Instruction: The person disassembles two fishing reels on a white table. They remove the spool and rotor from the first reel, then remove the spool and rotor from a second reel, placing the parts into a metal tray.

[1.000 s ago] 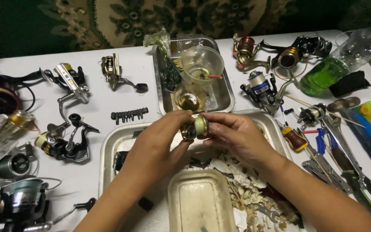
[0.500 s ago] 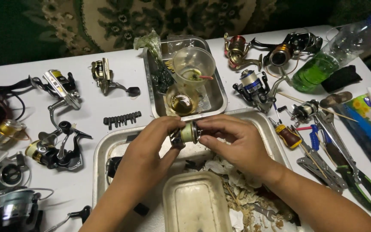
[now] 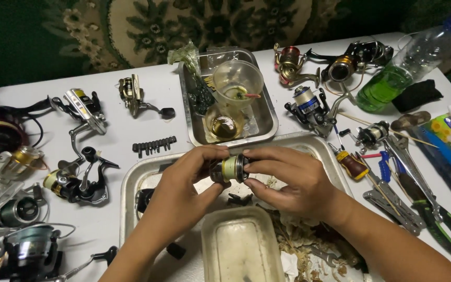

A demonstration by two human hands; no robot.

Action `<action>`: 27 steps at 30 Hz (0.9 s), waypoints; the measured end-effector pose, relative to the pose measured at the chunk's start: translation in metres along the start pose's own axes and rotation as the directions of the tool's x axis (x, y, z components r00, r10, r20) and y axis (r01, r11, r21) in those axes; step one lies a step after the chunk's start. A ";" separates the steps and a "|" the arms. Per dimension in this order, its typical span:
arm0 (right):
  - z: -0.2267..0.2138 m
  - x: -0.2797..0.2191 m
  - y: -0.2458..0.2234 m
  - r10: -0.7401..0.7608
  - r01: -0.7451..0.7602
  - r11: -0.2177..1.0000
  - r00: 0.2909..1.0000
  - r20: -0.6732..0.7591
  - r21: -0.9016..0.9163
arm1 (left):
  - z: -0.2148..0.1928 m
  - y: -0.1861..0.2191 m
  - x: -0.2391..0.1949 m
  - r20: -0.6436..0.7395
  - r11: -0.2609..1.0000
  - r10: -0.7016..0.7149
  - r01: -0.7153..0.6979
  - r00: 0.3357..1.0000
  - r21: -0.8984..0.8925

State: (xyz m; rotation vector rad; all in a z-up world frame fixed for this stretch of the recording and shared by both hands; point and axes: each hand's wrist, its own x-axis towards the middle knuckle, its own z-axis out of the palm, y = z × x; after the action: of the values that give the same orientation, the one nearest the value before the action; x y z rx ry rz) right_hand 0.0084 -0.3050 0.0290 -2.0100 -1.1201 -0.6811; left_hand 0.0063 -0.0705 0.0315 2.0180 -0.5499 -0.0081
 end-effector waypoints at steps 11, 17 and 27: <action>0.005 -0.002 0.004 0.178 -0.178 0.974 0.984 0.009 0.137 | 0.000 0.003 0.001 -0.021 1.000 -0.007 0.008 1.000 0.018; 0.004 -0.002 0.002 0.225 -0.222 0.963 0.974 -0.003 0.153 | -0.001 0.003 0.002 -0.017 0.992 0.113 -0.111 0.993 0.064; 0.010 -0.016 0.010 0.181 -0.173 0.981 0.979 -0.098 0.085 | 0.000 -0.001 0.003 -0.034 0.997 0.048 -0.046 0.998 0.055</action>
State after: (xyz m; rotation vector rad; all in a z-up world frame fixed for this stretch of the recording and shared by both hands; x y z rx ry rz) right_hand 0.0106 -0.3087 0.0084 -1.9572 -0.8807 -0.6349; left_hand 0.0090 -0.0710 0.0312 2.0537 -0.5806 0.0718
